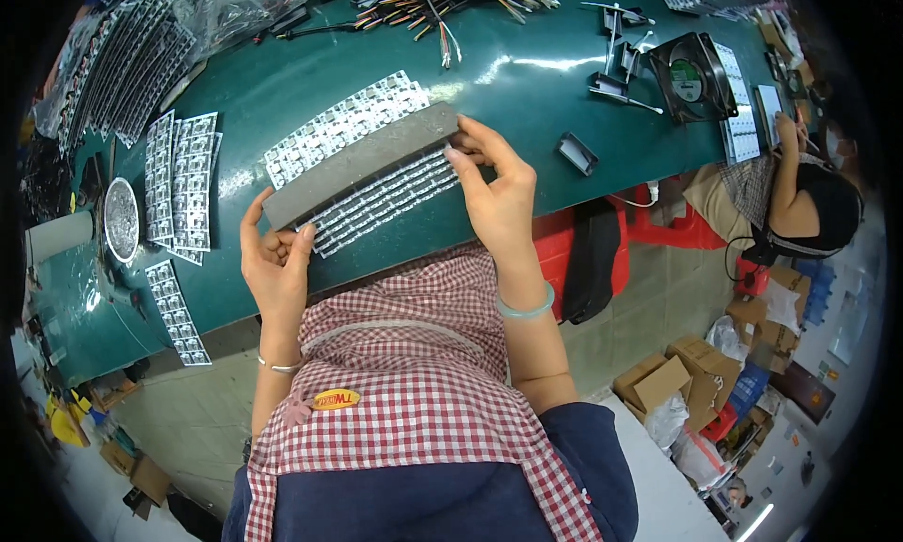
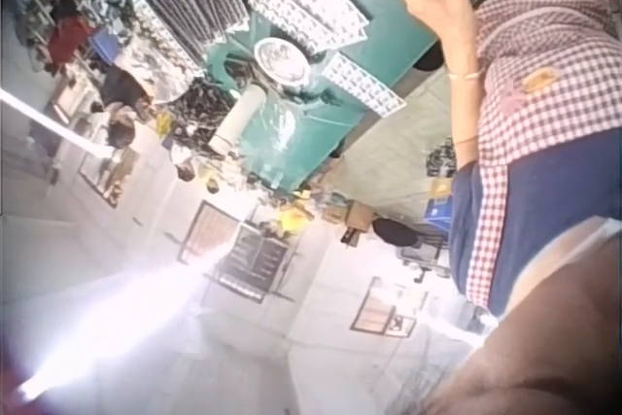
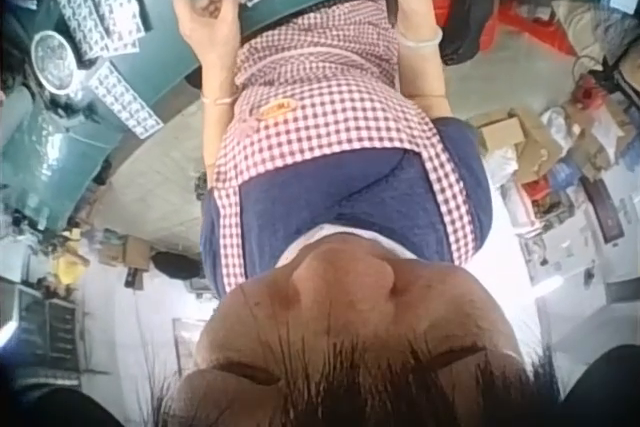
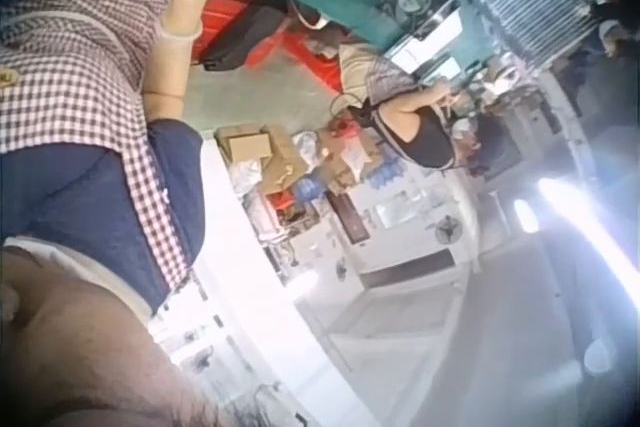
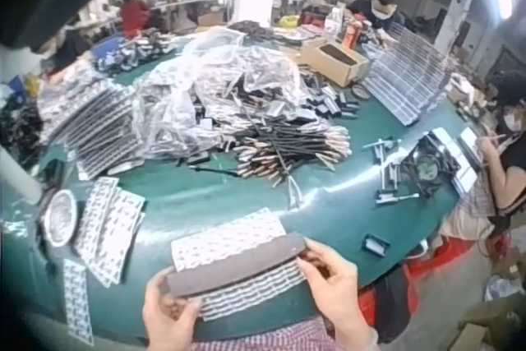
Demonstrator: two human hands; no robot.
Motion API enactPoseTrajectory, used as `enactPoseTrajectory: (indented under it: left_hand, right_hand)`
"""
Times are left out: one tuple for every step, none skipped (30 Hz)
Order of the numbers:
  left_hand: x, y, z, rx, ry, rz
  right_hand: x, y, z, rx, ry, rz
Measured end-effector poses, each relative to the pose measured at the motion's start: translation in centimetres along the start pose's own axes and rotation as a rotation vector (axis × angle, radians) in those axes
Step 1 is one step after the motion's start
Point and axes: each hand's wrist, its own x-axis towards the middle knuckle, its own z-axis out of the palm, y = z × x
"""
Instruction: The person solders small electronic components onto LED circuit board strips with a soldering gun.
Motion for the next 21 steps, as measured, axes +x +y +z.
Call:
enactPoseTrajectory:
  left_hand:
    - [0.0,0.0,-0.1,0.001,0.000,-0.013]
    - [0.0,0.1,-0.3,0.004,-0.006,-0.013]
    - [-0.2,0.1,-0.4,-0.034,0.003,-0.022]
    - [-0.4,0.1,-0.6,-0.074,0.011,-0.030]
    - [-0.6,0.1,-0.8,-0.073,0.005,-0.031]
    - [-1.0,0.2,-1.1,-0.069,0.019,-0.088]
    - [-1.3,0.3,-1.4,-0.062,0.033,-0.146]
    - [-1.5,0.2,-1.6,-0.059,0.028,-0.148]
    - [-1.7,0.0,-1.7,-0.029,-0.018,-0.205]
    - [-1.8,-0.2,-1.7,0.001,-0.062,-0.262]
    - [-2.0,-0.3,-1.5,0.026,-0.081,-0.235]
    - [-2.0,-0.2,-1.3,0.029,-0.084,-0.236]
    - [-2.0,-0.3,-1.1,0.066,-0.081,-0.224]
    - [-1.9,-0.3,-1.0,0.103,-0.078,-0.211]
    - [-1.7,-0.3,-0.9,0.105,-0.080,-0.211]
    - [-1.7,-0.3,-0.9,0.131,-0.075,-0.196]
    - [-1.6,-0.3,-0.8,0.156,-0.071,-0.181]
    - [-1.6,-0.3,-0.8,0.159,-0.072,-0.182]
    - [-1.6,-0.3,-0.8,0.162,-0.073,-0.176]
    - [-1.6,-0.3,-0.9,0.166,-0.075,-0.169]
    - [-1.6,-0.3,-0.8,0.168,-0.076,-0.170]
  right_hand:
    - [0.0,-0.2,0.1,-0.001,0.006,-0.002]
    - [-0.1,-0.4,0.1,-0.002,0.011,-0.004]
    - [-0.3,-0.3,0.1,-0.002,0.016,-0.001]
    - [-0.5,-0.2,-0.1,-0.005,0.057,-0.014]
    - [-0.6,-0.1,-0.2,-0.008,0.097,-0.027]
    - [-0.7,0.0,-0.4,-0.010,0.102,-0.024]
    - [-0.8,-0.1,-0.5,-0.042,0.061,-0.030]
    - [-0.9,-0.1,-0.6,-0.074,0.020,-0.035]
    - [-0.9,-0.3,-0.5,-0.074,0.024,-0.030]
    - [-0.8,-0.6,-0.3,-0.115,0.025,-0.032]
    - [-0.7,-0.8,-0.2,-0.156,0.025,-0.034]
    - [-0.6,-0.8,-0.2,-0.156,0.027,-0.031]
    - [-0.5,-0.7,-0.3,-0.163,0.029,-0.038]
    - [-0.5,-0.6,-0.3,-0.170,0.032,-0.045]
    - [-0.4,-0.5,-0.3,-0.169,0.034,-0.043]
    - [-0.3,-0.3,-0.2,-0.162,0.039,-0.083]
    - [-0.3,-0.2,-0.1,-0.156,0.044,-0.123]
    - [-0.3,-0.2,-0.1,-0.155,0.044,-0.120]
    - [-0.2,-0.3,-0.1,-0.155,0.042,-0.120]
    - [-0.2,-0.3,-0.1,-0.156,0.040,-0.120]
    - [-0.3,-0.3,-0.1,-0.155,0.042,-0.118]
